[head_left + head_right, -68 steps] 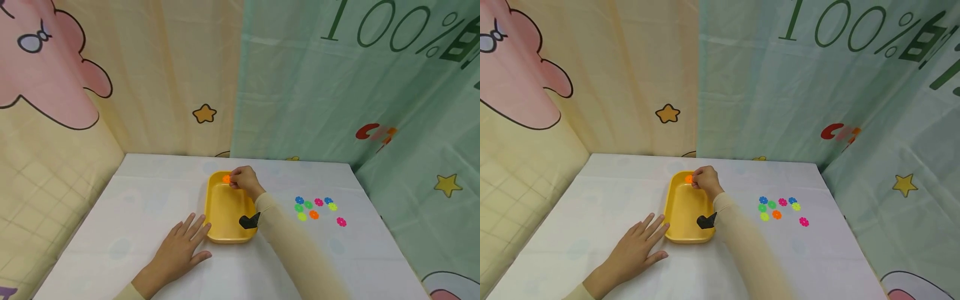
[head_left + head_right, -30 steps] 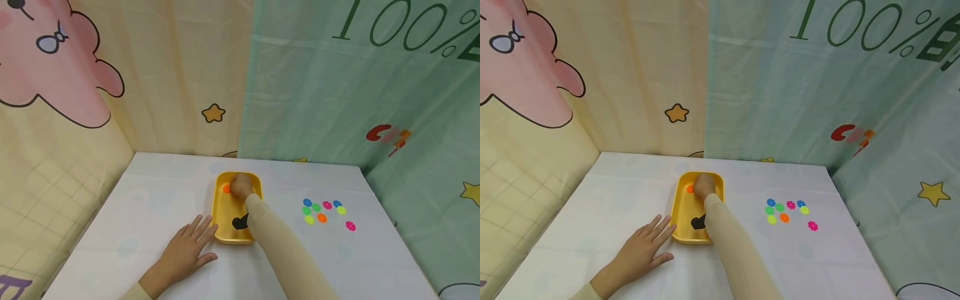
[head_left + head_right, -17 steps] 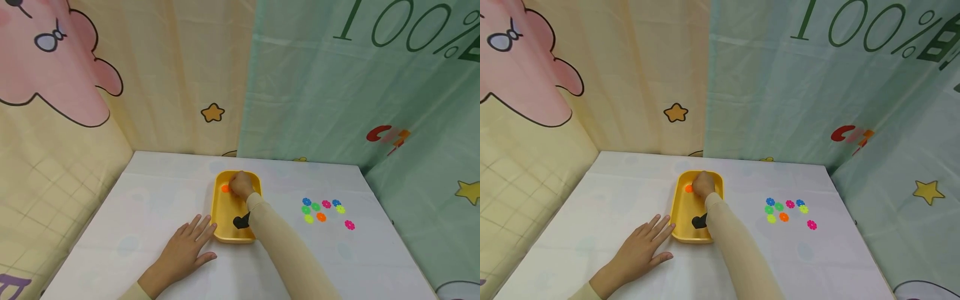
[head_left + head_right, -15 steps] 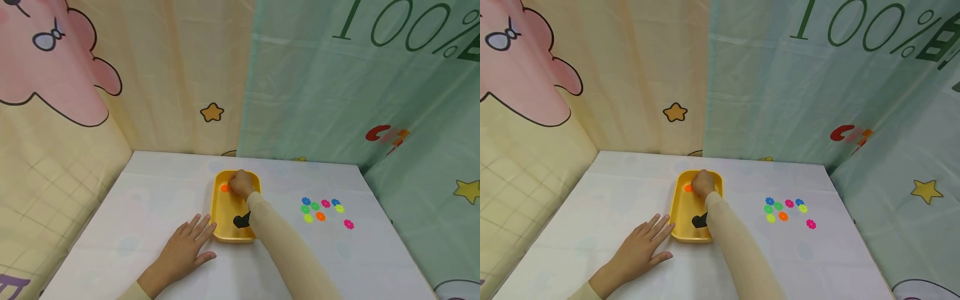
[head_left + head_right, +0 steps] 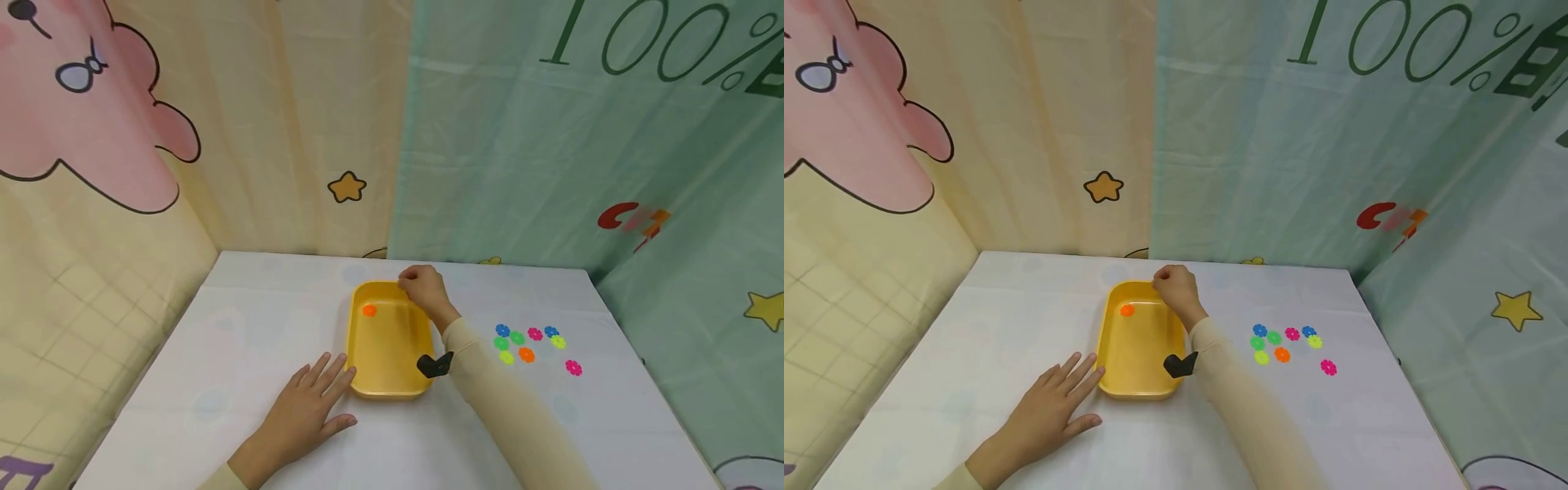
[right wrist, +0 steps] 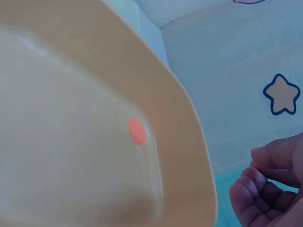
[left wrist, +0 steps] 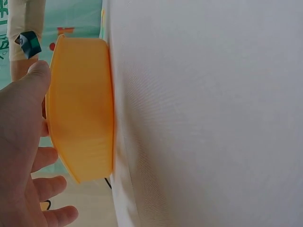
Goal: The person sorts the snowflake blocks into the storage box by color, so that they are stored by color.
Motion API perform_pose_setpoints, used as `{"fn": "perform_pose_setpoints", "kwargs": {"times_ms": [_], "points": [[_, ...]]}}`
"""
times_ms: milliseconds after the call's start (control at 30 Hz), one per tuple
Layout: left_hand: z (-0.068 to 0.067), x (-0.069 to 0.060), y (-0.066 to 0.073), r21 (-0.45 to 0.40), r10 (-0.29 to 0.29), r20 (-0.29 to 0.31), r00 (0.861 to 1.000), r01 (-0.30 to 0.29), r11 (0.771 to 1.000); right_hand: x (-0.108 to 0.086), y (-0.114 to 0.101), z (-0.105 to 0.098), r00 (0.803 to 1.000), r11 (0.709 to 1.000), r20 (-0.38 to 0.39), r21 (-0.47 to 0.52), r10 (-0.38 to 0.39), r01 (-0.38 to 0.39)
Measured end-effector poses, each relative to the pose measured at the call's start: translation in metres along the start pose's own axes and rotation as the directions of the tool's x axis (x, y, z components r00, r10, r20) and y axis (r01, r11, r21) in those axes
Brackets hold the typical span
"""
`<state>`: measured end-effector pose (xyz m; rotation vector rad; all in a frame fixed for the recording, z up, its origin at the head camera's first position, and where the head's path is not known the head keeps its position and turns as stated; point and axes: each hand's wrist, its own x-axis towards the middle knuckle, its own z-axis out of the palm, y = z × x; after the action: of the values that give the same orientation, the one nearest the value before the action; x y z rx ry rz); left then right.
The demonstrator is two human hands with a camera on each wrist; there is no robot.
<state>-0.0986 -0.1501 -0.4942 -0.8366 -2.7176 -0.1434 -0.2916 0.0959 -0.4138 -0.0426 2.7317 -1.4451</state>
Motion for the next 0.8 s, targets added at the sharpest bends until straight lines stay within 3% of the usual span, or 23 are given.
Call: {"fn": "perform_pose_setpoints", "kwargs": {"times_ms": [133,300,600,800], "points": [[0.004,0.000,0.000,-0.007,0.014,-0.007,1.000,-0.014,1.000,-0.011,0.023,-0.032,0.997,0.992,-0.059,-0.118,-0.050,0.042],[0.004,0.000,-0.004,0.007,0.017,-0.029,0.999,-0.017,1.000,-0.026,0.056,-0.071,0.991,0.980,-0.110,-0.194,-0.075,0.053],[0.002,0.000,-0.005,-0.004,0.017,-0.026,1.000,-0.017,1.000,-0.057,0.111,-0.135,0.982,0.964,-0.191,-0.260,0.005,-0.055],[0.002,0.001,-0.005,-0.013,0.013,-0.027,1.000,-0.014,1.000,-0.070,0.135,-0.158,0.968,0.950,-0.247,-0.291,0.041,-0.114]]}}
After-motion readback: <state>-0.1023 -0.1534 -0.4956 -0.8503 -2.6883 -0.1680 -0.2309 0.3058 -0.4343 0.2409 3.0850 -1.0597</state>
